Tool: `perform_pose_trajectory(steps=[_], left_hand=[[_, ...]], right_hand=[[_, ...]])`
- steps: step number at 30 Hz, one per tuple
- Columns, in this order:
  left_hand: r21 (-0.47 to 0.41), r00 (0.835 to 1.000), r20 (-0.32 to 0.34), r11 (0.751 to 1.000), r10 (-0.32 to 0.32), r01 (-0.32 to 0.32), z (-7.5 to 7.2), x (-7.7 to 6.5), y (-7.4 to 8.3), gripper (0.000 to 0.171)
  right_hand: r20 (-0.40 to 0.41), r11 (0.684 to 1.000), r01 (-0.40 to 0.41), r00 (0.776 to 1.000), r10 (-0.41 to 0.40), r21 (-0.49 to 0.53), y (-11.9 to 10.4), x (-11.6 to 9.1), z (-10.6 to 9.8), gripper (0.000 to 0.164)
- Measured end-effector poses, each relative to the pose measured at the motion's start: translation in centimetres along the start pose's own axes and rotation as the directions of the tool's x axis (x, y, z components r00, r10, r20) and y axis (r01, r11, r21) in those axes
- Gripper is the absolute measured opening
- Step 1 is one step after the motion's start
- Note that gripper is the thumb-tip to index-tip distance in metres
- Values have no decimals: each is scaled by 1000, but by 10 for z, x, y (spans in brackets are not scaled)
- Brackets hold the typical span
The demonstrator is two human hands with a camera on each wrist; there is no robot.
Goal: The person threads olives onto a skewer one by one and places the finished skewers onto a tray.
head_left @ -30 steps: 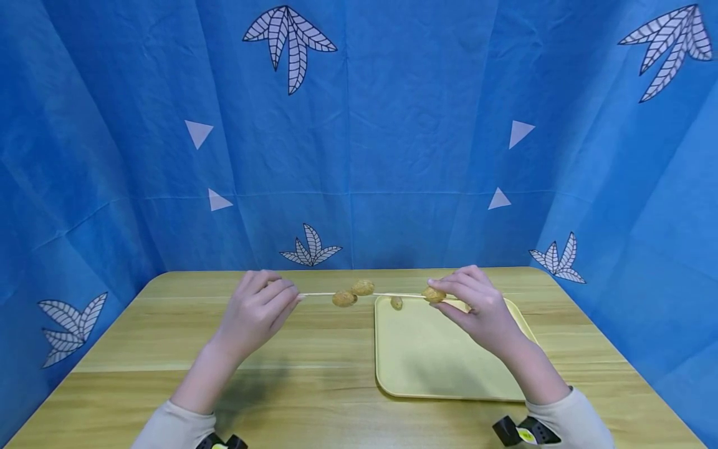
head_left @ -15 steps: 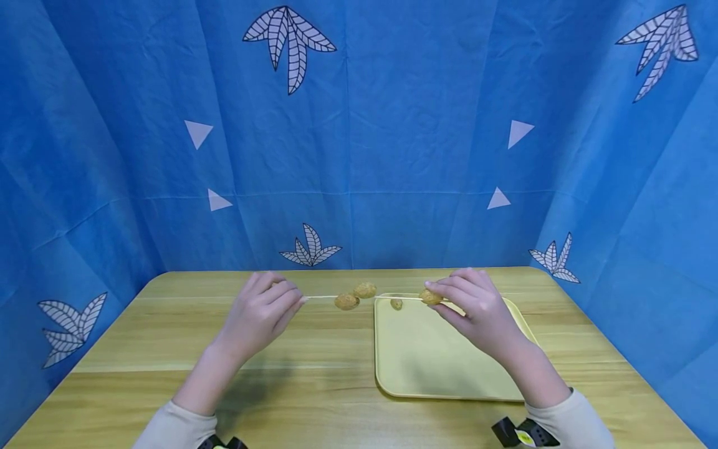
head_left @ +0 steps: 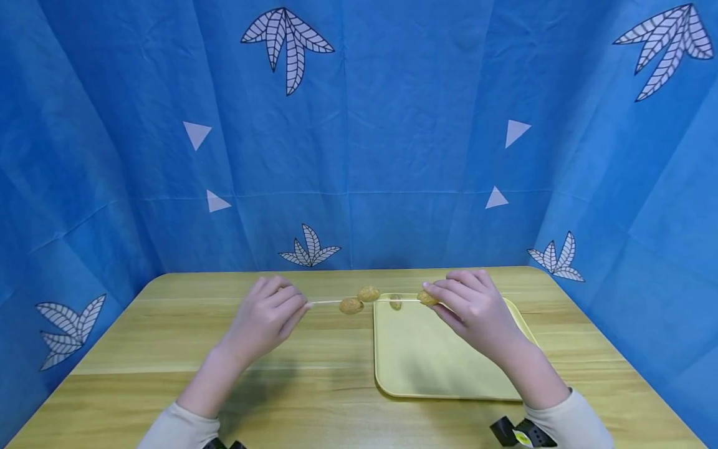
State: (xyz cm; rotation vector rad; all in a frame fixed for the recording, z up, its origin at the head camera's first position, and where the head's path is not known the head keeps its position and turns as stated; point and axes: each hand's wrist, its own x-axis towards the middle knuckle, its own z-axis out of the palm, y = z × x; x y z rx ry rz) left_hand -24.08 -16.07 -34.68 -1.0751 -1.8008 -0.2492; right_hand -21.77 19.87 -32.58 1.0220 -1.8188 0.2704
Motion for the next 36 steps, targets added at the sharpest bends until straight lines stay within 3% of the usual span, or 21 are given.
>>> perform_pose_trajectory(steps=[11,18,20,29,36], left_hand=[[-23,998,54,999,-35,36,3,1,4,23],[-24,995,87,999,-41,43,7,0,9,30],[-29,995,90,999,-42,45,7,0,10,23],[-36,995,94,998,-45,48,8,1,14,38],[-43,996,88,998,-36,40,10,1,16,23]], right_hand=[[-17,997,37,999,-38,-60,0,1,2,36],[-18,996,50,999,-51,-77,-2,2,2,36],[-14,995,52,998,-54,-83,-2,2,2,36],[13,995,50,999,-50,-83,-3,2,3,38],[8,994,63,998,-63,-84,-4,2,5,36]])
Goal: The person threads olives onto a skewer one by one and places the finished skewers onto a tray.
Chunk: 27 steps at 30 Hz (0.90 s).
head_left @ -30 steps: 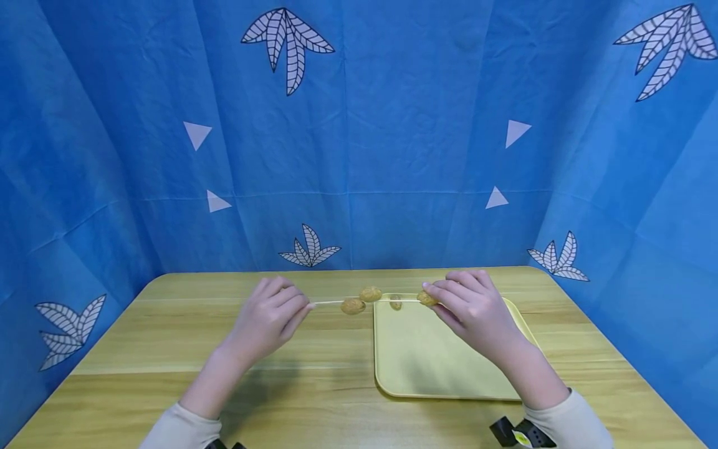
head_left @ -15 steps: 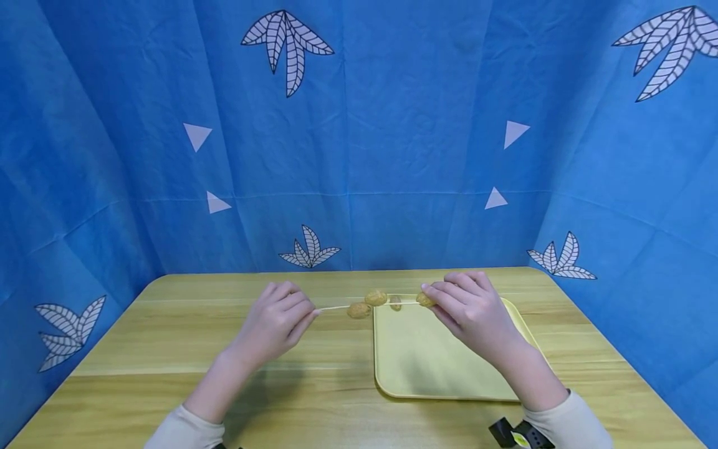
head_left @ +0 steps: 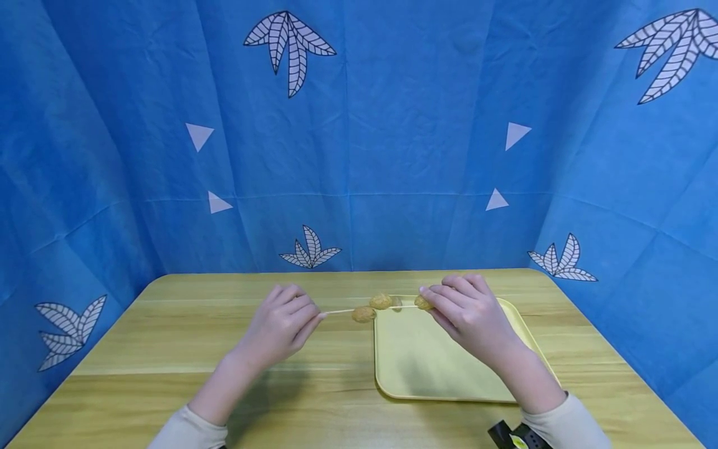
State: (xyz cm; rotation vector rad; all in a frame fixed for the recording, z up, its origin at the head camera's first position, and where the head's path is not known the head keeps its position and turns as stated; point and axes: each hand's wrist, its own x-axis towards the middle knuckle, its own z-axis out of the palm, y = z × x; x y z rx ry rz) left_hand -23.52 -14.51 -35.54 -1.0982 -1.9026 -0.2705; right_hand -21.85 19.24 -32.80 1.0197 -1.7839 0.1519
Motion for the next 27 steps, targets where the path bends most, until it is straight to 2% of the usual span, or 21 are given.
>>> perform_pose_trajectory(steps=[6,14,22,27], left_hand=[[3,1000,14,1000,-9,9,1,0,2,25],[-3,1000,2,1000,5,-5,5,0,5,14],[-2,1000,-22,1000,9,-9,6,0,6,27],[-4,1000,-10,1000,7,-7,5,1,8,16]], right_hand=[[4,1000,7,1000,-7,-1,-2,-1,2,36],[12,1000,11,1000,-11,-3,-4,-1,4,36],[33,1000,9,999,-9,-1,-6,-2,6,38],[28,1000,14,1000,-14,-5,-7,-2,8,37]])
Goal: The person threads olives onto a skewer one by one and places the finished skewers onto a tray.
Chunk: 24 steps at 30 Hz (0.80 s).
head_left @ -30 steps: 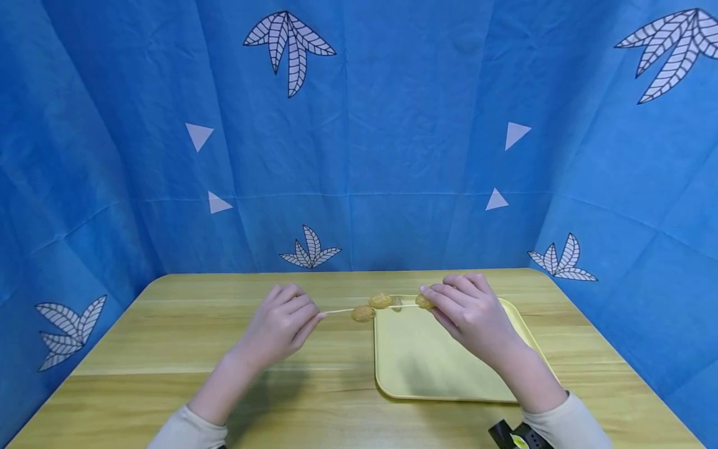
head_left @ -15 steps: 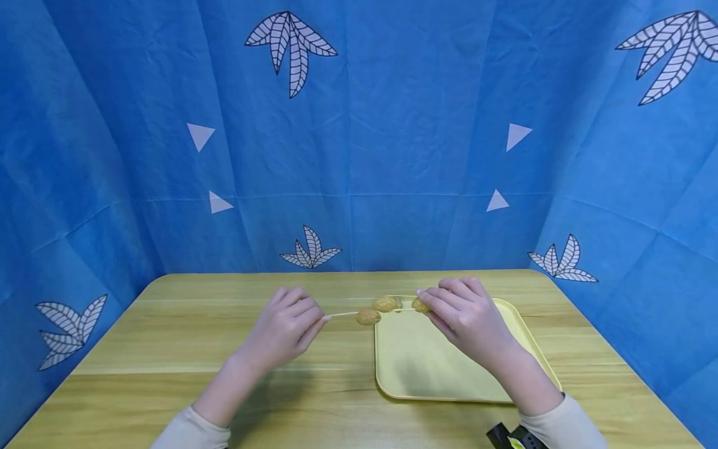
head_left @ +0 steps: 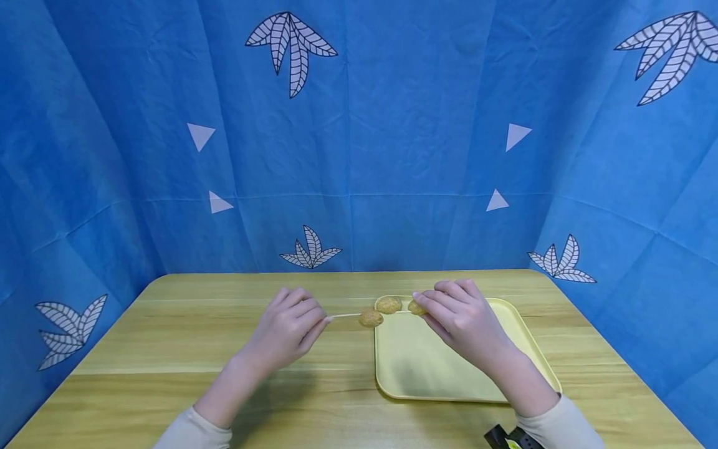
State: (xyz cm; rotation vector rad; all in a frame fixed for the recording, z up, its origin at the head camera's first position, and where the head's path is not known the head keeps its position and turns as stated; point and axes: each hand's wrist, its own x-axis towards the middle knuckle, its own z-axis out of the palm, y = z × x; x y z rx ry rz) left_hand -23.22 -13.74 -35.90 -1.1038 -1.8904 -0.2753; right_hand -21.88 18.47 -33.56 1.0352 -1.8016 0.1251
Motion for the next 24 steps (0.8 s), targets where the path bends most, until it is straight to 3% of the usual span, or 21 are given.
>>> perform_pose_trajectory(steps=[24], left_hand=[[9,1000,-6,1000,16,-16,2,1,5,14]], right_hand=[[-3,1000,15,1000,-15,17,-6,0,5,36]])
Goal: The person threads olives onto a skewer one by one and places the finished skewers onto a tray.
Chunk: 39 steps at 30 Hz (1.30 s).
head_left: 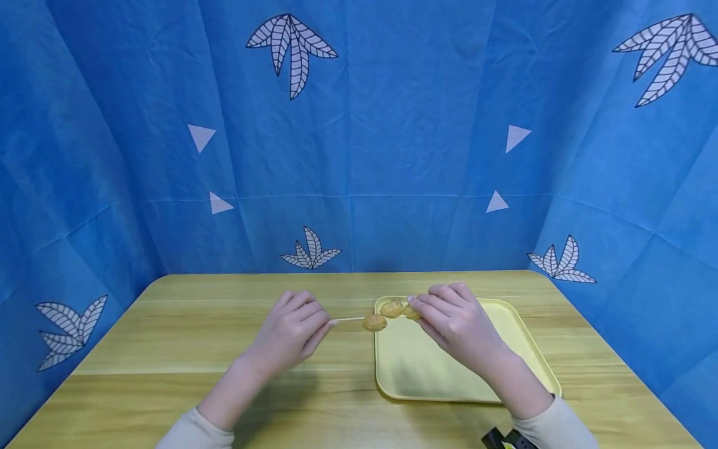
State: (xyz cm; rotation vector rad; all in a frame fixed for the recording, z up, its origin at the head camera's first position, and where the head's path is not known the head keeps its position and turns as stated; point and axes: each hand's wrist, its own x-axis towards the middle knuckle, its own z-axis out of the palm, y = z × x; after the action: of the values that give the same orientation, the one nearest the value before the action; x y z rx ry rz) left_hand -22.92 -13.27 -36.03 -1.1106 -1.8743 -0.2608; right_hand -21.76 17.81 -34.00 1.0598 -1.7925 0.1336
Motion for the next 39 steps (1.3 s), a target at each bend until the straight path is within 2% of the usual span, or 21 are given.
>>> perform_pose_trajectory(steps=[7,13,18,24,39], left_hand=[[20,998,-50,1000,25,-24,-3,3,-5,31],[69,993,-93,995,74,-68,-6,4,-11,29],[107,986,-140,991,94,-79,-9,2,-20,29],[134,985,-145,988,90,-70,-15,-2,-32,28],[238,974,-190,968,123,-76,-27,-5,-48,25]], right_hand=[[-4,1000,-23,1000,23,-8,0,2,1,34],[17,999,-47,999,47,-7,0,1,1,35],[42,996,-93,995,93,-14,6,-1,-3,39],[53,991,-136,989,136,3,13,-3,-5,29],[63,979,-205,977,204,14,26,-18,11,38]])
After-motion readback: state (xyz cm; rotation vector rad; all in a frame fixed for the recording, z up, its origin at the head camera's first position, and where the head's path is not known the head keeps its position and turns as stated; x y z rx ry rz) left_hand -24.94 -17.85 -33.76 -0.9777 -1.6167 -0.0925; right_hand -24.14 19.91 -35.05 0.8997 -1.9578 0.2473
